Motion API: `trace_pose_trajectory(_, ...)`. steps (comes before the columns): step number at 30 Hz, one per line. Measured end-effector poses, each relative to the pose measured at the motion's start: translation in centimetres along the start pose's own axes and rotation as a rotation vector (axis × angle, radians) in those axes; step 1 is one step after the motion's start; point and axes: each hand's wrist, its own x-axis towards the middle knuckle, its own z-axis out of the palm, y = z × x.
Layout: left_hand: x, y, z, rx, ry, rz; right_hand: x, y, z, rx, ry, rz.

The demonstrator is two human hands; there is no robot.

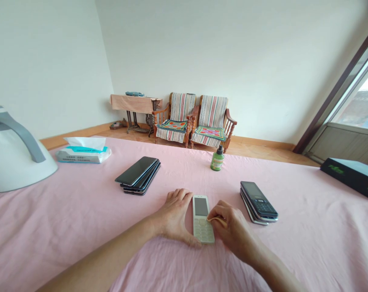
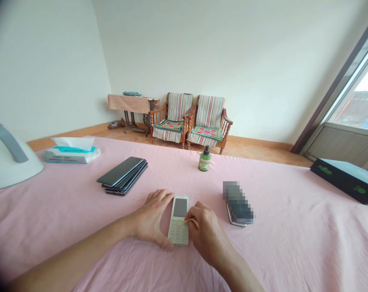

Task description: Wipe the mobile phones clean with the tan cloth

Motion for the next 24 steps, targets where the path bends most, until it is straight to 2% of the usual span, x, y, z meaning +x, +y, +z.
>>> trace_pose_trajectory(10,0.0,-0.1,0.1,0.011,0.022,0.014,0.1,-0.1,-0.1,-0.046,-0.017,0.026)
trace_pose_trajectory(20,0.1,0.0,0.3,0.0,0.02,0.01,0.6,-2.0,2.2,-0.018,-0.009,-0.193)
trace_pose_trajectory(24,0.1,0.1,0.2,-0.003,0.016,0.005,0.4,-1.3,1.5,0.01,-0.024,-0.164)
